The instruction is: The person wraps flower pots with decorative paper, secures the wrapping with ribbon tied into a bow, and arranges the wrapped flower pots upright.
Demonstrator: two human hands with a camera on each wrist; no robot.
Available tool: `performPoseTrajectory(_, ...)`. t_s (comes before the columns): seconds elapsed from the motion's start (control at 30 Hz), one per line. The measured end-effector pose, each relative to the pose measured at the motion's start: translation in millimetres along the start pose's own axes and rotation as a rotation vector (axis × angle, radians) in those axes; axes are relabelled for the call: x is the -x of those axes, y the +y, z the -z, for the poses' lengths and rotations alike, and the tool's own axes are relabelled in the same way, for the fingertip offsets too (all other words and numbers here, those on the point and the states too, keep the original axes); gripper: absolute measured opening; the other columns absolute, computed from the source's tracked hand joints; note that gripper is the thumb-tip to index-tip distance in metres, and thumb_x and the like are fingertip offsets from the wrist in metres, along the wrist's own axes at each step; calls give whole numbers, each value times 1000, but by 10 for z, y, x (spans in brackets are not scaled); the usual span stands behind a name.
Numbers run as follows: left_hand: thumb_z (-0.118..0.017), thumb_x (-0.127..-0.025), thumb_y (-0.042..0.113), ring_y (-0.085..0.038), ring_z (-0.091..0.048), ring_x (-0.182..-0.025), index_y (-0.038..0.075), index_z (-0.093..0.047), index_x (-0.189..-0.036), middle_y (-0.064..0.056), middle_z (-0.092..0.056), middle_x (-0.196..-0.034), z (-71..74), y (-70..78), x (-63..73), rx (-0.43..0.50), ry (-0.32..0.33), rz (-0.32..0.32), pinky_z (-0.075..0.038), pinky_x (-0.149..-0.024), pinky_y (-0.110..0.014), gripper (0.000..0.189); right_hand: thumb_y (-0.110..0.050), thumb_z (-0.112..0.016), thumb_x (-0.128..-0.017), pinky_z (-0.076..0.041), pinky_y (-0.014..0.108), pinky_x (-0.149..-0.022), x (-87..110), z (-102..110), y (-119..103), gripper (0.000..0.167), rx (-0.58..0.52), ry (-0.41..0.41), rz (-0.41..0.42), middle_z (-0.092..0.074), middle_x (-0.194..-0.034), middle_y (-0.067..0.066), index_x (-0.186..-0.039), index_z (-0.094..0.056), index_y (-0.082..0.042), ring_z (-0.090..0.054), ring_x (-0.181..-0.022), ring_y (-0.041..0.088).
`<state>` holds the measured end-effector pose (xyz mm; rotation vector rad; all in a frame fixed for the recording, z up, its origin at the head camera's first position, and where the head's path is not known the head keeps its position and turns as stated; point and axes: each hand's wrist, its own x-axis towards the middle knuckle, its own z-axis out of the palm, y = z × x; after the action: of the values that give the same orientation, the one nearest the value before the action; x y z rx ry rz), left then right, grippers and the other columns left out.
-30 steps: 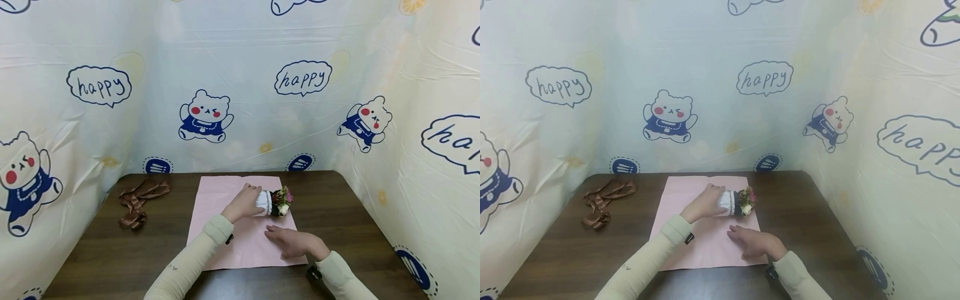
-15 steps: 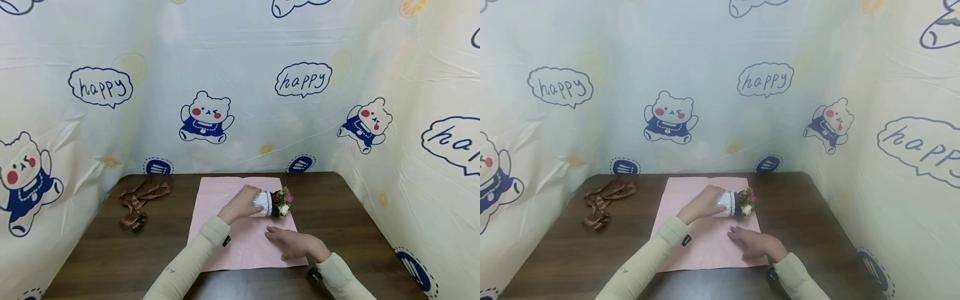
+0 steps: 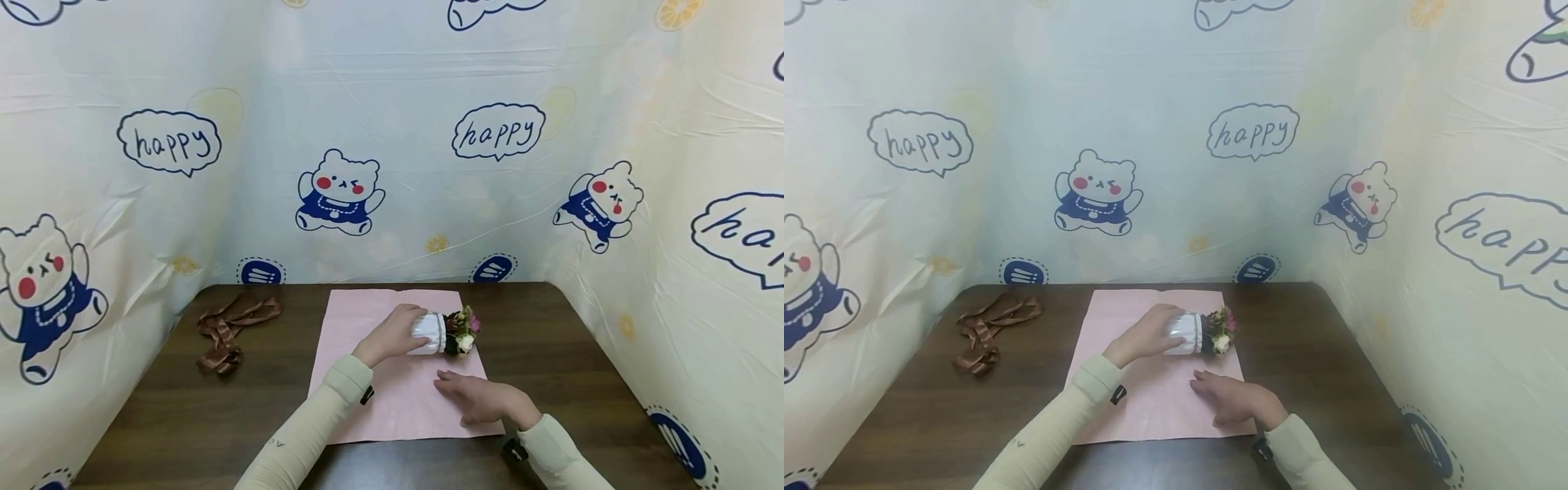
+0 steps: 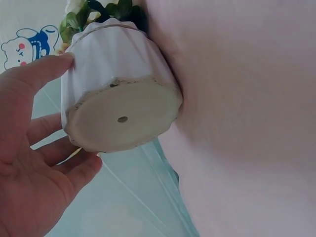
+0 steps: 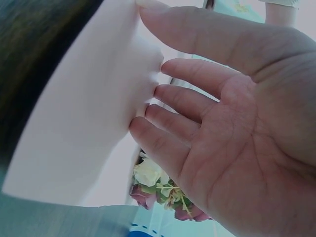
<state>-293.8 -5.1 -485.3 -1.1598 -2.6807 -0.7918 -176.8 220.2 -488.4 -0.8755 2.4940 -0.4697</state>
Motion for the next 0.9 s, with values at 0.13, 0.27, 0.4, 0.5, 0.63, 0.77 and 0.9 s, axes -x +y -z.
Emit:
performPoseTrajectory(0.13,-81,-88,24,-34,-58,-125,-4,-60,-134,-19,-65,-131,-13,-22,3,15,-1,-9,-45,-109,-42,58,0,-80,-81,-32,46,-119,0,-5,18,79,14,2,13,-34,-163,18,-152,-45,-2,-31,-151,36)
performPoseTrajectory(0.27,-79,-90,23,-34,-57,-128,-4,-58,-137,-20,-62,-135,-10,-28,14,27,-13,-6,-44,-111,-43,59,-1,-81,-81,-33,45,-119,9,-2,26,80,40,6,42,-35,-162,20,-152,-44,-1,-32,-150,37)
performPoseTrajectory(0.4,-77,-92,23,-34,-54,-132,-3,-56,-140,-20,-59,-139,-12,-41,23,30,-21,8,-41,-114,-43,58,-3,-82,-81,-35,47,-117,17,-5,33,80,60,11,72,-36,-160,23,-151,-44,1,-34,-148,40)
performPoseTrajectory(0.5,-76,-92,22,-33,-55,-131,-2,-57,-139,-19,-60,-139,-19,-61,25,26,-18,5,-41,-114,-43,56,-4,-82,-81,-35,48,-117,15,-9,34,79,57,11,71,-36,-160,23,-151,-44,1,-34,-148,41)
performPoseTrajectory(0.63,-77,-92,21,-32,-56,-130,-2,-58,-138,-19,-61,-137,-24,-76,20,31,-16,-7,-42,-113,-43,55,-5,-81,-83,-33,46,-119,9,-17,38,79,43,3,42,-35,-162,20,-152,-44,-1,-33,-149,37)
performPoseTrajectory(0.77,-76,-92,23,-32,-55,-131,-2,-57,-140,-18,-60,-139,-23,-82,19,37,-22,-4,-41,-113,-42,57,-5,-81,-83,-33,46,-119,7,-21,36,79,37,0,32,-34,-162,19,-153,-44,-2,-32,-150,37)
performPoseTrajectory(0.9,-74,-94,25,-31,-54,-132,-1,-57,-140,-17,-59,-140,-23,-90,24,36,-19,0,-41,-114,-41,56,-7,-81,-84,-32,48,-119,8,-16,32,78,28,-1,32,-34,-162,20,-153,-44,-1,-31,-150,37)
